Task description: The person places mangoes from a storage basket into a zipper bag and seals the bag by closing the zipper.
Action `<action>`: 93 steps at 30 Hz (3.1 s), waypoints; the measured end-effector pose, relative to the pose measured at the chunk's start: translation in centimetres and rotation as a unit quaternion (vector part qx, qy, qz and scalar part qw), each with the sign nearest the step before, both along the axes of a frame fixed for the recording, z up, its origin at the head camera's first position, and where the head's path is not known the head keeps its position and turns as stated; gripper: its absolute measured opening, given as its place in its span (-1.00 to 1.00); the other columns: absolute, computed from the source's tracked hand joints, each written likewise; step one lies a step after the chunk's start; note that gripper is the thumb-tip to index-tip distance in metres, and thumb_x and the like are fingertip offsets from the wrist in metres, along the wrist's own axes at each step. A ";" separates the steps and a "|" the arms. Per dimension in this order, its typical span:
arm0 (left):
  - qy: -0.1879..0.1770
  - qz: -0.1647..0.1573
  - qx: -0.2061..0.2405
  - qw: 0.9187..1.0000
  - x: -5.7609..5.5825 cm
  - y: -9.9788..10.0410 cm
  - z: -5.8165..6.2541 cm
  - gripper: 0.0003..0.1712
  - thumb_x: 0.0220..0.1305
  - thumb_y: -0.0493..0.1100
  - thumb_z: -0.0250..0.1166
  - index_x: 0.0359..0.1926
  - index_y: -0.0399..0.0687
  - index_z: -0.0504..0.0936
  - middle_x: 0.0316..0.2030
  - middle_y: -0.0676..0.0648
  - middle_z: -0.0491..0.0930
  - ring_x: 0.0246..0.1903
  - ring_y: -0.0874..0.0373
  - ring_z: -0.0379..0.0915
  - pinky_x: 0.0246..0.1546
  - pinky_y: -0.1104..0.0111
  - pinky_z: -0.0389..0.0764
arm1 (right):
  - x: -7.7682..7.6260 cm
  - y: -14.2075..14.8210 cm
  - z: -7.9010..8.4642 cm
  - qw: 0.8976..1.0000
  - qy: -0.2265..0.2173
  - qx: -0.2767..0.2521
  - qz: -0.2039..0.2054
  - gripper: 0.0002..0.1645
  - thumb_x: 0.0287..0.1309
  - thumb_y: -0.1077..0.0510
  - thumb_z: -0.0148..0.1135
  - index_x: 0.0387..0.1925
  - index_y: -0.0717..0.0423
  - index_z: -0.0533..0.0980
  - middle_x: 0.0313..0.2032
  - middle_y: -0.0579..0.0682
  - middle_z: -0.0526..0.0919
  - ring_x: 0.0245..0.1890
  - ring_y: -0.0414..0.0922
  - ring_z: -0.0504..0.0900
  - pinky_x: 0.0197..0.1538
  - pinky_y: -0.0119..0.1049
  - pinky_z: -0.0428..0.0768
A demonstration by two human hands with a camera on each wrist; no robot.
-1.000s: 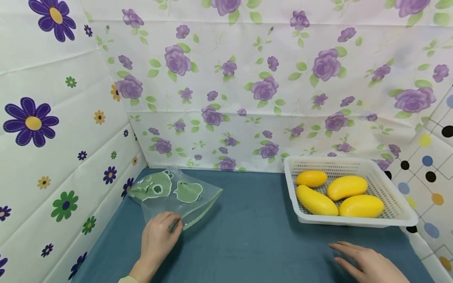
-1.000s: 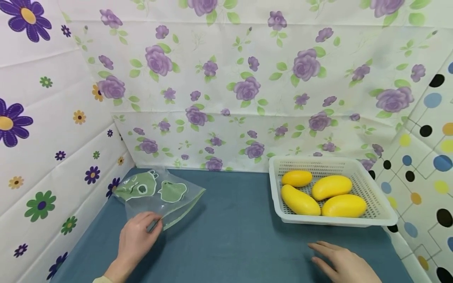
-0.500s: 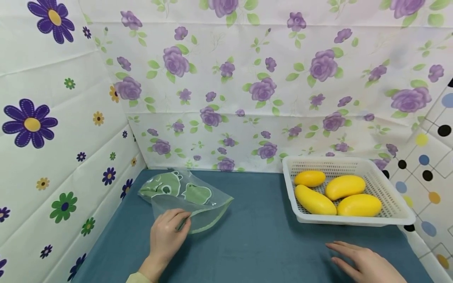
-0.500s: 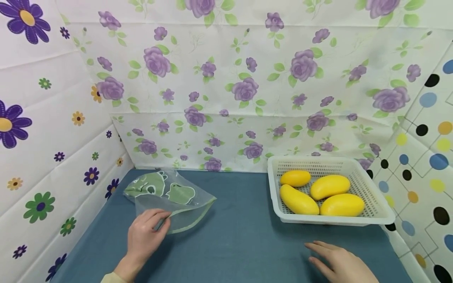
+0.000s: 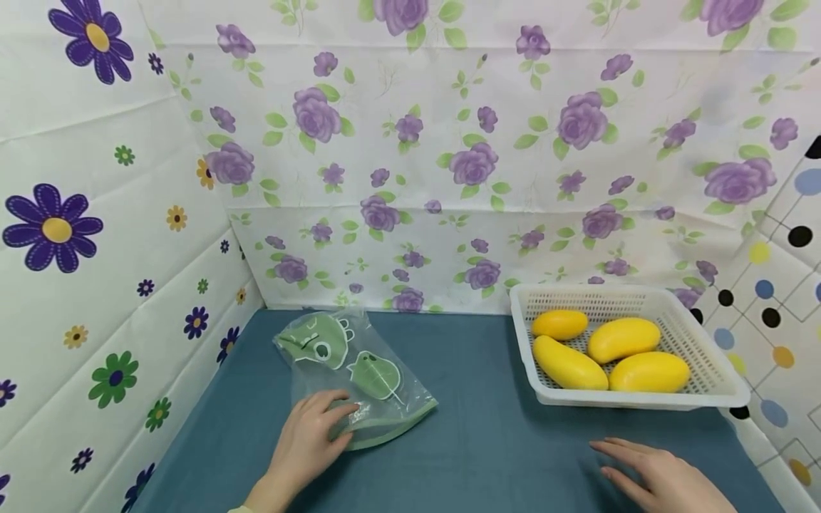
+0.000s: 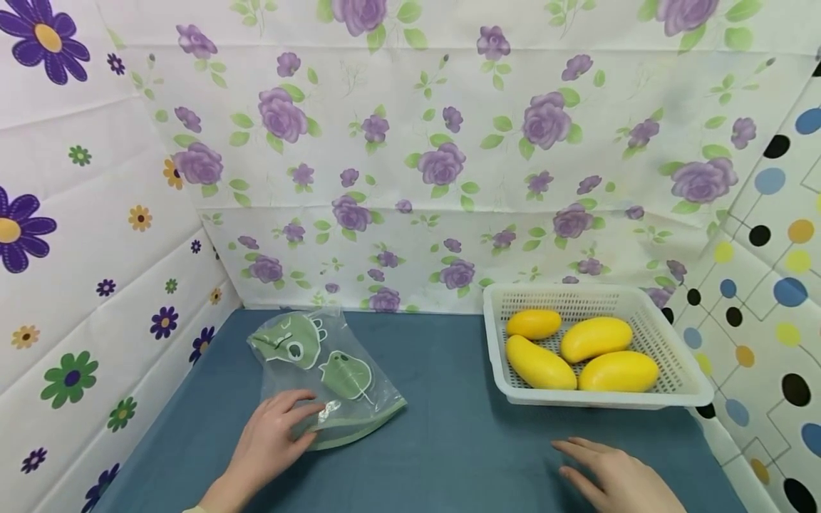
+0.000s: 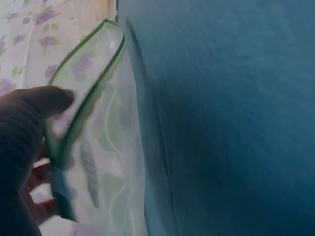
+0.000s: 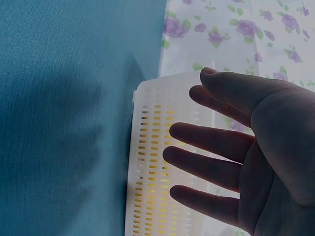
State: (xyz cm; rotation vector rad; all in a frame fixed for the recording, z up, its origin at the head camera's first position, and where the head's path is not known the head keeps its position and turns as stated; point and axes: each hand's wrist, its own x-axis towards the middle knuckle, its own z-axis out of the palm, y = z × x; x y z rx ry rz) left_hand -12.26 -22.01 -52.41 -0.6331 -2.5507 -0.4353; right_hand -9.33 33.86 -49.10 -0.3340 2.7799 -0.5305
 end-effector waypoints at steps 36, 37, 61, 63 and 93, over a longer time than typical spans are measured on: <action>-0.297 0.089 0.135 0.941 4.0 -2.4 -0.7 -0.67 0.40 -0.30 0.45 0.12 0.08 0.84 0.30 -0.18 0.55 0.21 -0.19 0.55 0.00 0.03 0.66 | -1.1 -4.4 0.4 0.998 0.004 -0.011 0.057 -0.45 0.32 -0.26 0.45 0.25 -0.18 0.69 0.15 -0.14 0.73 0.09 0.03 0.74 0.12 0.14 0.68; -0.299 0.082 0.135 0.941 4.0 -2.1 -0.7 -0.67 0.41 -0.30 0.44 0.13 0.08 0.83 0.32 -0.18 0.54 0.22 -0.19 0.55 -0.02 0.05 0.66 | -1.1 -4.6 0.3 0.998 0.005 -0.013 0.061 -0.44 0.33 -0.27 0.44 0.25 -0.18 0.69 0.15 -0.14 0.73 0.09 0.03 0.74 0.11 0.13 0.68; -0.228 0.018 0.121 0.966 1.6 2.6 -0.9 -0.77 0.26 -0.27 0.57 -0.10 0.11 0.88 -0.08 0.14 0.65 -0.14 0.14 0.65 -0.32 0.34 0.64 | -2.7 -13.0 -1.2 0.988 0.103 -0.016 0.113 -0.52 0.28 -0.21 0.51 0.15 -0.14 0.76 0.02 -0.19 0.80 -0.02 -0.11 0.77 -0.07 0.01 0.75; -0.218 0.031 0.114 0.969 1.6 2.7 -0.8 -0.78 0.22 -0.25 0.60 -0.16 0.17 0.88 -0.12 0.18 0.65 -0.20 0.21 0.65 -0.37 0.38 0.61 | -2.8 -13.7 -1.2 0.986 0.115 -0.014 0.118 -0.51 0.26 -0.21 0.52 0.14 -0.15 0.76 0.02 -0.19 0.80 -0.02 -0.10 0.78 -0.09 0.00 0.75; -0.142 0.118 0.092 0.979 1.2 3.6 0.0 -0.65 0.13 -0.18 0.65 -0.44 0.31 0.62 -0.48 0.27 0.58 -0.69 0.42 0.20 -0.67 0.41 0.30 | -1.4 -9.0 3.4 0.972 0.226 -0.045 0.041 -0.68 0.39 -0.24 0.42 0.10 -0.39 0.76 -0.05 -0.43 0.78 -0.18 -0.41 0.73 -0.17 -0.26 0.72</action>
